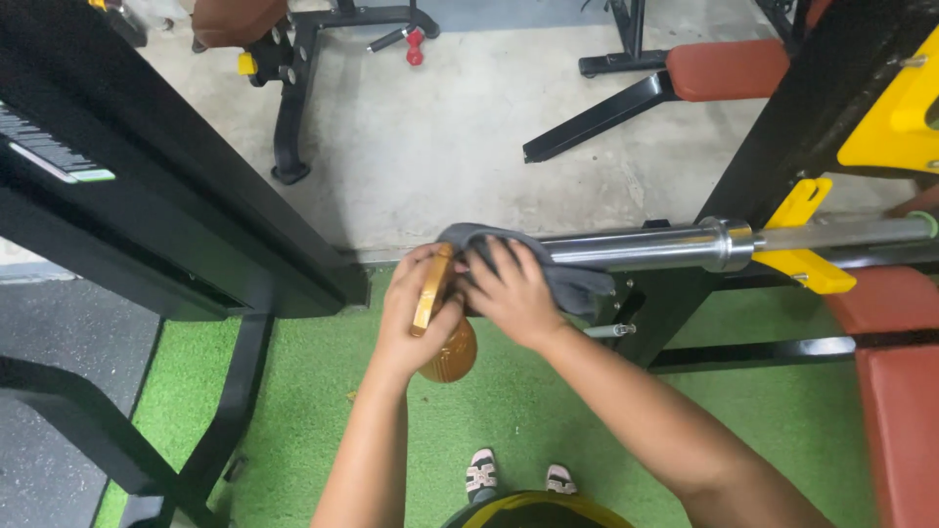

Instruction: Spraying and wiping down gym equipment including a barbell, weight plates, and a weight rack.

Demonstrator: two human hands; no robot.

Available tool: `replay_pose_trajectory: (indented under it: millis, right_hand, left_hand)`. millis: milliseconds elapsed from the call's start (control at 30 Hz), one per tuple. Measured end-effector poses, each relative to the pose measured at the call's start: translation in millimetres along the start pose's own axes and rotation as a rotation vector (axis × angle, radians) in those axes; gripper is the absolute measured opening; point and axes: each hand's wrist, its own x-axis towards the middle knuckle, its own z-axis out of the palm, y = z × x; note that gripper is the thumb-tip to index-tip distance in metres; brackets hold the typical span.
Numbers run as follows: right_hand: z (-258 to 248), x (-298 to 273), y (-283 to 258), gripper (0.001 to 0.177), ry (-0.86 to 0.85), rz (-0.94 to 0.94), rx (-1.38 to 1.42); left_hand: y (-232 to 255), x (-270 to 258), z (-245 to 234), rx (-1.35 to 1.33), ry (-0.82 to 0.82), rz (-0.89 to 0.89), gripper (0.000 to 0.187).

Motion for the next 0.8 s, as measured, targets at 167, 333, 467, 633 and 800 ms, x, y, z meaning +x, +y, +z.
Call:
replay_pose_trajectory:
  millis: [167,333,467,633,800]
  right_hand:
    - [-13,-71,51,0.056,0.016,0.245,0.087]
    - [-31,-135,101,0.06,0.121,0.552,0.056]
    - [-46,-166,96,0.051,0.309,0.8,0.009]
    - [-51,-150,78,0.051,0.889,1.351,0.603]
    - [-31,-129,84,0.064,1.283,1.274,2.052]
  left_hand:
    - [8,16,12,-0.071,-0.135,0.004,0.042]
    - [-5,31,35,-0.114,-0.279,0.069,0.043]
    - [-15,42,51,-0.081,-0.403,0.005,0.042]
    - [-39,43,59,-0.028,-0.428,0.115,0.039]
    - [-34,45,52,-0.02,-0.486,0.153,0.05]
